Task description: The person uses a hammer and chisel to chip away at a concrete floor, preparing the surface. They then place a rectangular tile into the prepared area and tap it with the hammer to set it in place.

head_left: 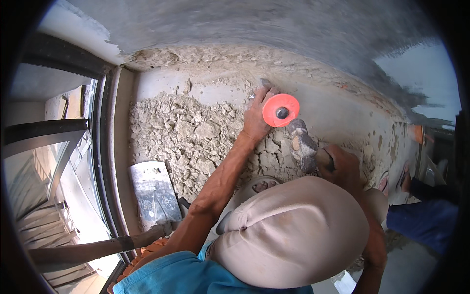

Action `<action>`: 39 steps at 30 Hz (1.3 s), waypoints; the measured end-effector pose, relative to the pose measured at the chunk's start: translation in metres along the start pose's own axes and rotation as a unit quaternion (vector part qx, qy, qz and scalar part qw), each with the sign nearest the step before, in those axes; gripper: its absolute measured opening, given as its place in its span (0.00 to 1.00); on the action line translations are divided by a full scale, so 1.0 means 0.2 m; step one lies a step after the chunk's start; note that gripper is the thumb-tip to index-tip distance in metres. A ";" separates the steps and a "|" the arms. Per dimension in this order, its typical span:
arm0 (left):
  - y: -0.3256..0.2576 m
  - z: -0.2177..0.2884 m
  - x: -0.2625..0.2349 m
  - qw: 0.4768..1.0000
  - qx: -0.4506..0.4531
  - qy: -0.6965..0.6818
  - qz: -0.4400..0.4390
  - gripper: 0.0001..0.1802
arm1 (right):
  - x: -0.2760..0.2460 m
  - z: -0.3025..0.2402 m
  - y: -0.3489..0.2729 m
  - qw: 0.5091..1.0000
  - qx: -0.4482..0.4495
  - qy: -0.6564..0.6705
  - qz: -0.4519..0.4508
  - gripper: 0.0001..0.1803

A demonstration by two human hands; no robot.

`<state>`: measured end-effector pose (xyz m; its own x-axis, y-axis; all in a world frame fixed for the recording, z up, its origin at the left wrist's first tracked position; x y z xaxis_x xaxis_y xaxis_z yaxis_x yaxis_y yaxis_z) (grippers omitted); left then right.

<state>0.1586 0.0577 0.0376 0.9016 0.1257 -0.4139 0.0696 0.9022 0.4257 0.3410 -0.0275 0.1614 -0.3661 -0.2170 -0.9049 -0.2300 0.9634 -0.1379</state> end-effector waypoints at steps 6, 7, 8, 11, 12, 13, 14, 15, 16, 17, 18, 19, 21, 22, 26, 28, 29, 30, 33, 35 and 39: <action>-0.06 -0.01 0.05 0.999 0.027 0.043 0.009 0.28 | 0.01 -0.10 0.05 0.990 -0.086 -0.106 -0.020 0.19; -0.05 -0.01 0.04 0.999 0.029 0.044 0.010 0.28 | 0.03 -0.10 0.06 0.987 -0.099 -0.119 -0.030 0.19; -0.04 0.00 0.03 0.998 0.031 0.046 0.010 0.28 | 0.04 -0.11 0.05 0.985 -0.114 -0.127 -0.033 0.19; -0.03 0.01 0.05 1.000 0.010 0.018 -0.006 0.28 | 0.04 -0.12 0.05 0.976 -0.142 -0.159 -0.034 0.20; -0.03 0.01 0.04 1.000 0.013 0.018 -0.001 0.27 | 0.06 -0.13 0.06 0.974 -0.149 -0.167 -0.030 0.20; -0.03 -0.01 0.04 1.000 0.016 0.018 0.005 0.26 | 0.07 -0.14 0.07 0.972 -0.155 -0.176 -0.026 0.20; -0.03 -0.02 0.03 1.000 0.020 0.018 0.010 0.26 | 0.10 -0.13 0.09 0.974 -0.146 -0.171 -0.029 0.21; -0.03 -0.04 0.03 1.000 0.018 0.019 0.013 0.25 | 0.12 -0.11 0.11 0.976 -0.138 -0.165 -0.033 0.21; -0.02 -0.05 0.03 1.000 0.016 0.016 0.018 0.24 | 0.13 -0.10 0.13 0.978 -0.128 -0.164 -0.036 0.21; -0.01 -0.05 0.03 1.000 0.015 0.014 0.022 0.23 | 0.13 -0.11 0.12 0.976 -0.138 -0.165 -0.033 0.21; -0.01 -0.05 0.04 1.000 0.014 0.012 0.020 0.22 | 0.13 -0.12 0.11 0.975 -0.147 -0.166 -0.030 0.21; -0.01 -0.04 0.04 1.000 0.013 0.011 0.018 0.22 | 0.13 -0.13 0.10 0.973 -0.156 -0.166 -0.028 0.21; -0.01 -0.05 0.05 1.000 0.009 0.009 0.017 0.21 | 0.13 -0.14 0.10 0.969 -0.169 -0.178 -0.016 0.20; -0.01 -0.07 0.05 1.000 0.006 0.008 0.019 0.21 | 0.14 -0.15 0.11 0.967 -0.176 -0.184 -0.010 0.20; 0.00 -0.06 0.06 0.999 0.024 0.013 0.039 0.21 | 0.16 -0.10 0.13 0.969 -0.158 -0.188 -0.023 0.18; 0.00 -0.08 0.06 0.999 0.010 -0.007 0.032 0.21 | 0.17 -0.09 0.10 0.968 -0.166 -0.186 -0.029 0.19; 0.01 -0.09 0.06 0.999 0.003 -0.017 0.028 0.20 | 0.18 -0.08 0.10 0.968 -0.158 -0.193 -0.024 0.19; 0.00 -0.09 0.06 1.000 -0.002 -0.009 0.022 0.21 | 0.19 -0.08 0.11 0.968 -0.150 -0.200 -0.018 0.20; -0.02 -0.07 0.05 1.000 -0.013 -0.007 0.010 0.22 | 0.19 -0.07 0.10 0.971 -0.145 -0.187 -0.037 0.19; -0.07 -0.07 0.02 0.999 -0.022 -0.035 0.015 0.22 | 0.19 -0.09 0.08 0.971 -0.147 -0.174 -0.066 0.17; -0.13 -0.05 0.04 1.000 0.010 -0.024 -0.010 0.23 | 0.18 -0.13 0.02 0.966 -0.159 -0.190 -0.078 0.13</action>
<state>0.1592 0.0384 0.0152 0.9195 0.0875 -0.3833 0.0961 0.8954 0.4347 0.3042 -0.0350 0.1385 0.0393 -0.2237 -0.9739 -0.5428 0.8135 -0.2087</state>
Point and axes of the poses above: each hand's wrist, its own y-axis towards the middle knuckle, its own x-axis out of the palm, z = x × y, the point moved 9 cm from there along y, towards the middle knuckle, and after that the axes turned 5 degrees about x, right-handed, at the moved point
